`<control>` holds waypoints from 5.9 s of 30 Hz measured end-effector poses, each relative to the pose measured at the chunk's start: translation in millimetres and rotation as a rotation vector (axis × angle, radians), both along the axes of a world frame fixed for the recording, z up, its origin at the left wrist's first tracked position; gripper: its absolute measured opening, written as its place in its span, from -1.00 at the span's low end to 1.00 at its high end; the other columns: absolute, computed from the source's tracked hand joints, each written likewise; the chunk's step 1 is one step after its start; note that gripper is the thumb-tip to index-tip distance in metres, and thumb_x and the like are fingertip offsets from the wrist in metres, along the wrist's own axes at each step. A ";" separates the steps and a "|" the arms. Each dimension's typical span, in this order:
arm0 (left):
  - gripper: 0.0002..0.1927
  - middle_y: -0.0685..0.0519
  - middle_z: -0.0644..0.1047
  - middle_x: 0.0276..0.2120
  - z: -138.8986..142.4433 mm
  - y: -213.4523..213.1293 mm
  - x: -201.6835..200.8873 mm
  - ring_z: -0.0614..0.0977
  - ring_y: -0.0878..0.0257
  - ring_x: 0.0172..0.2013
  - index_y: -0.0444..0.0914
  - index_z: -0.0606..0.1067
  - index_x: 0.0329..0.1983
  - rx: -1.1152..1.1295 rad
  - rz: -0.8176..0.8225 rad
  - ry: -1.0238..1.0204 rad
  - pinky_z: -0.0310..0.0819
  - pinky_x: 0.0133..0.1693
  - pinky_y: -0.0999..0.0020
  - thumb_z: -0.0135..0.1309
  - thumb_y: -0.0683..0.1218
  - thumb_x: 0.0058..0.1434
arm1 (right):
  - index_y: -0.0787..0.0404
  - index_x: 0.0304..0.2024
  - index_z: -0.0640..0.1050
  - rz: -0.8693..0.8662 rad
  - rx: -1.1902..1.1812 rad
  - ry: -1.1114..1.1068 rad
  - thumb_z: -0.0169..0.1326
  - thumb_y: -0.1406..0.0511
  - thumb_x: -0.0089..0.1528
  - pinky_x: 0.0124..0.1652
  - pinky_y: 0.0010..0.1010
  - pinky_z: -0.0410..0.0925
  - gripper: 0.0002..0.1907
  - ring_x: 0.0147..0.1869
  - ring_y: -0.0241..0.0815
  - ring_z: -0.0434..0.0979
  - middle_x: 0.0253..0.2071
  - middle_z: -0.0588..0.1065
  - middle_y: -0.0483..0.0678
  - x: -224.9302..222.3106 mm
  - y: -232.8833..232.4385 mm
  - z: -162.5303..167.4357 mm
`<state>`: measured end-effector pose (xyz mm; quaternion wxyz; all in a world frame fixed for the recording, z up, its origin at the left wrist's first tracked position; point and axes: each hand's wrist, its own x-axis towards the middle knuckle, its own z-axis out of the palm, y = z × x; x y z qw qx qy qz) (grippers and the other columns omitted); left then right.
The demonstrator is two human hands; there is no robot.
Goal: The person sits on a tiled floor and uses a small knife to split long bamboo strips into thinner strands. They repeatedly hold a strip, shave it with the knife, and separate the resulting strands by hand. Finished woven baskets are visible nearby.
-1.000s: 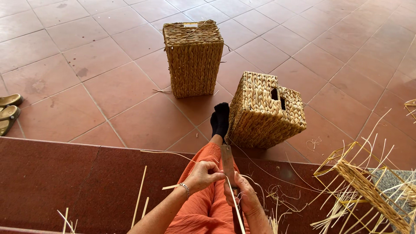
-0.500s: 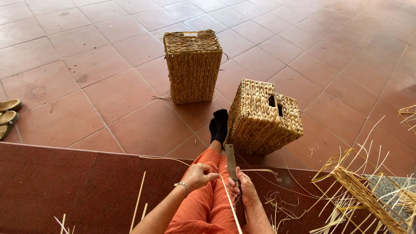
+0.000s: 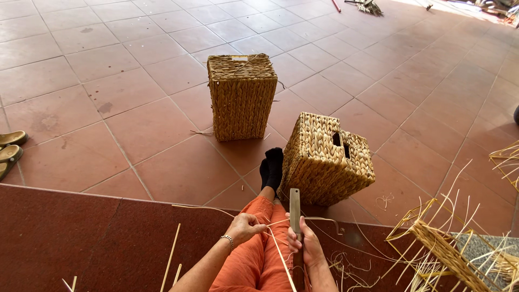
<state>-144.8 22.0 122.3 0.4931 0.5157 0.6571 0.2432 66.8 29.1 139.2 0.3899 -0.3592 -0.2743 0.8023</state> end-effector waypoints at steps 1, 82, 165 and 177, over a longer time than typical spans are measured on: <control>-0.70 0.14 0.54 -0.62 0.0 -0.2 0.4 0.44 0.40 -0.61 -0.20 0.64 -0.52 -0.011 0.025 -0.037 0.30 -0.52 0.39 0.36 0.11 0.07 | 0.17 0.28 0.39 0.044 0.035 0.040 -0.23 -0.08 0.35 -0.71 -0.57 0.19 -0.37 -0.72 -0.46 0.18 -0.64 0.32 -0.21 0.4 -2.6 0.6; -0.82 0.02 0.59 -0.52 -66.8 -70.0 -88.1 0.60 0.33 -0.59 -0.34 0.54 -0.20 -0.060 0.354 -0.780 0.57 -0.52 0.43 0.16 -0.09 0.36 | 0.30 0.21 0.35 0.032 -0.360 0.192 -0.22 -0.06 0.48 -0.58 -0.56 0.18 -0.43 -0.59 -0.43 0.20 -0.49 0.34 -0.15 -27.7 -52.0 -81.8; -0.03 -0.12 0.49 0.04 -30.5 -333.5 -308.1 0.49 -0.09 0.04 -0.21 0.37 0.23 -0.508 0.357 1.024 0.28 -0.04 -0.11 0.52 0.18 -0.23 | 0.09 -0.01 0.33 -0.023 -0.247 0.211 -0.27 -0.11 0.55 -0.46 -0.48 0.16 -0.55 -0.54 -0.37 0.14 -0.46 0.22 -0.18 -51.9 -16.0 -87.7; -0.51 -0.09 0.46 0.17 -4.0 -89.4 -76.4 0.43 -0.02 0.25 -0.27 0.48 0.21 1.038 -0.069 0.626 0.04 0.32 -0.22 0.21 0.03 0.29 | 0.07 0.10 0.42 0.075 -0.021 0.393 -0.28 -0.04 0.55 -0.62 -0.54 0.20 -0.59 -0.64 -0.40 0.16 -0.52 0.31 -0.19 -27.5 -92.9 -37.3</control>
